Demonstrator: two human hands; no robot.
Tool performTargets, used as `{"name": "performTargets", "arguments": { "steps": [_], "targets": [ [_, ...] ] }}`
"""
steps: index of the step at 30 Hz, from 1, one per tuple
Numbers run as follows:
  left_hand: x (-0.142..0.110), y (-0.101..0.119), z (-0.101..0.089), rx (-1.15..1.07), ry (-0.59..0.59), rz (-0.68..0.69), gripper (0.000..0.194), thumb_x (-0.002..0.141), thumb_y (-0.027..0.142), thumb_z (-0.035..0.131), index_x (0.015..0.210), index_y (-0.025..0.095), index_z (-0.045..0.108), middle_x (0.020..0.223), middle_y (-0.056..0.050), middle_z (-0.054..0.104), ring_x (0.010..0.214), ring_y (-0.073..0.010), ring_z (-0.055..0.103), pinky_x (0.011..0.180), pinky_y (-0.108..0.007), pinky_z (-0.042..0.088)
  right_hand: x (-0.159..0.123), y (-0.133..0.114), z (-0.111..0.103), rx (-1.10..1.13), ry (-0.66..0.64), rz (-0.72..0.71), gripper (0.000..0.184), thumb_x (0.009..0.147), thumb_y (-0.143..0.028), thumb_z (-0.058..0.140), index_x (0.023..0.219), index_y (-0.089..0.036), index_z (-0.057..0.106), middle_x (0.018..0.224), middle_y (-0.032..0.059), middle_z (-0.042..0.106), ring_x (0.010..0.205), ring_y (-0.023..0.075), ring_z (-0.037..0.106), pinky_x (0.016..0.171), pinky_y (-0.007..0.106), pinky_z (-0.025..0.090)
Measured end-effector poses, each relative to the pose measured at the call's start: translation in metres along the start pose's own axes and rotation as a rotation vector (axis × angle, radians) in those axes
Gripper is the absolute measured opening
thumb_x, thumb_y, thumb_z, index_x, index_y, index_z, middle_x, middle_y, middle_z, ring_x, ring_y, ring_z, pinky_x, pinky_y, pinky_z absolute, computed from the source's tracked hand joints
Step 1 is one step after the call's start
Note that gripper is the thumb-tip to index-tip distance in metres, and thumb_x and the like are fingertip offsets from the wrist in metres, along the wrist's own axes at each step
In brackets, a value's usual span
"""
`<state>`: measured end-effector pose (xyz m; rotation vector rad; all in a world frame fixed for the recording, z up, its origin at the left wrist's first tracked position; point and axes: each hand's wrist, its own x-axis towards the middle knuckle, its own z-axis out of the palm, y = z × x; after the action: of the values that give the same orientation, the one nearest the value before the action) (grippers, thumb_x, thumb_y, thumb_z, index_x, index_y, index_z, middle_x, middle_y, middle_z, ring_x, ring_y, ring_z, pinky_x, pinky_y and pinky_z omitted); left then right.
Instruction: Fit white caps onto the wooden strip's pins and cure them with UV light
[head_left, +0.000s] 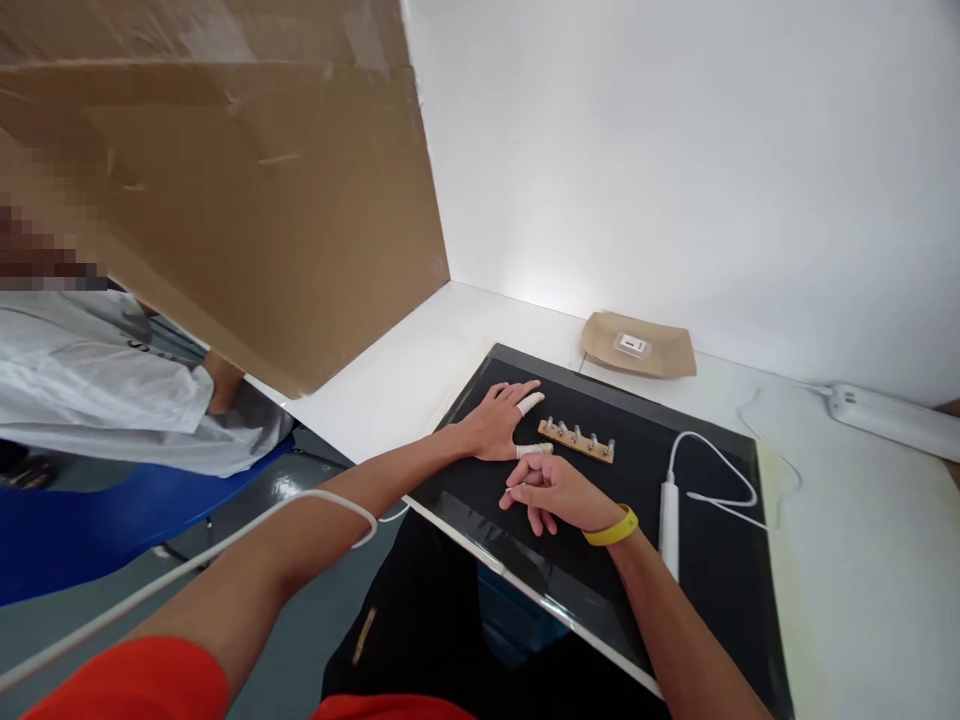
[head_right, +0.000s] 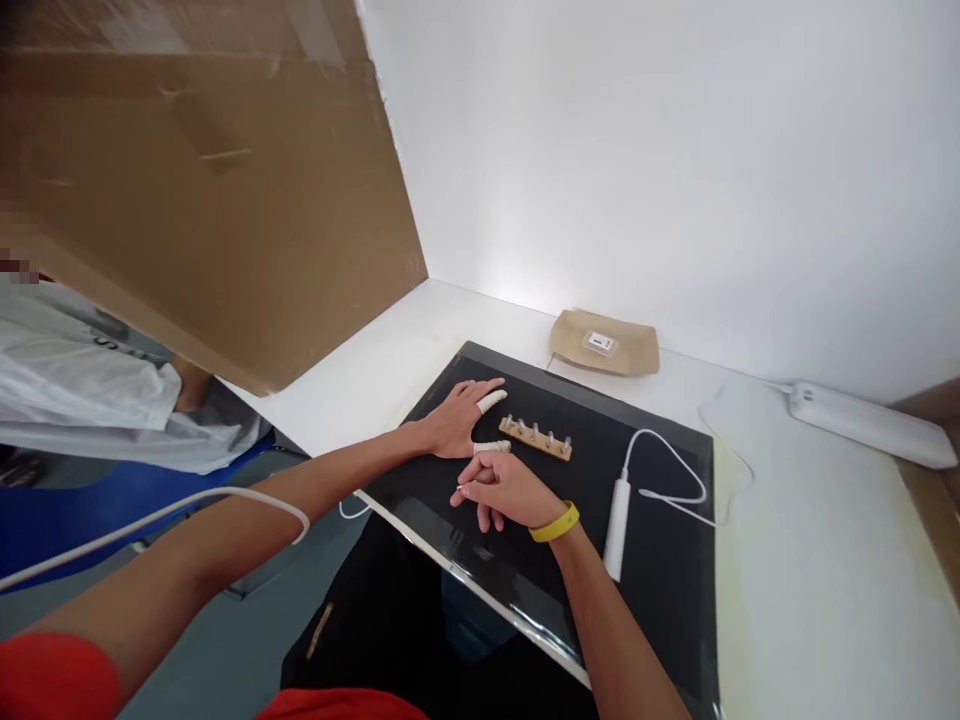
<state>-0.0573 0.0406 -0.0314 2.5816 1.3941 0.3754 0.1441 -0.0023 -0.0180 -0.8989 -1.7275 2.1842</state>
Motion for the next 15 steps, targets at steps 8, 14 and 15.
{"name": "performTargets", "arguments": {
  "steps": [8, 14, 15],
  "targets": [
    [-0.002, 0.002, 0.001, 0.015, 0.011, -0.009, 0.095, 0.088, 0.076, 0.063, 0.159, 0.016, 0.044, 0.173, -0.02, 0.033, 0.153, -0.04, 0.043, 0.129, -0.057, 0.028, -0.004, 0.01, 0.004, 0.108, -0.057, -0.031, 0.051, 0.084, -0.064, 0.077, 0.098, -0.02, 0.055, 0.096, 0.0098, 0.082, 0.047, 0.0108, 0.065, 0.039, 0.021, 0.041],
    [-0.003, 0.003, 0.001, -0.041, 0.033, -0.015, 0.091, 0.087, 0.076, 0.065, 0.156, 0.019, 0.049, 0.169, -0.018, 0.041, 0.153, -0.0405, 0.044, 0.129, -0.061, 0.027, -0.004, 0.012, 0.003, 0.163, -0.05, -0.014, 0.052, 0.082, -0.065, 0.08, 0.095, -0.018, 0.062, 0.087, 0.0087, 0.08, 0.046, 0.0112, 0.063, 0.039, 0.022, 0.04],
    [-0.003, 0.003, 0.0, -0.046, 0.028, -0.016, 0.092, 0.086, 0.077, 0.066, 0.156, 0.019, 0.049, 0.169, -0.018, 0.041, 0.154, -0.0401, 0.043, 0.129, -0.06, 0.027, -0.004, 0.012, 0.003, 0.166, -0.054, -0.01, 0.052, 0.082, -0.065, 0.08, 0.095, -0.017, 0.063, 0.086, 0.0089, 0.08, 0.045, 0.011, 0.063, 0.039, 0.022, 0.04]
  ]
}}
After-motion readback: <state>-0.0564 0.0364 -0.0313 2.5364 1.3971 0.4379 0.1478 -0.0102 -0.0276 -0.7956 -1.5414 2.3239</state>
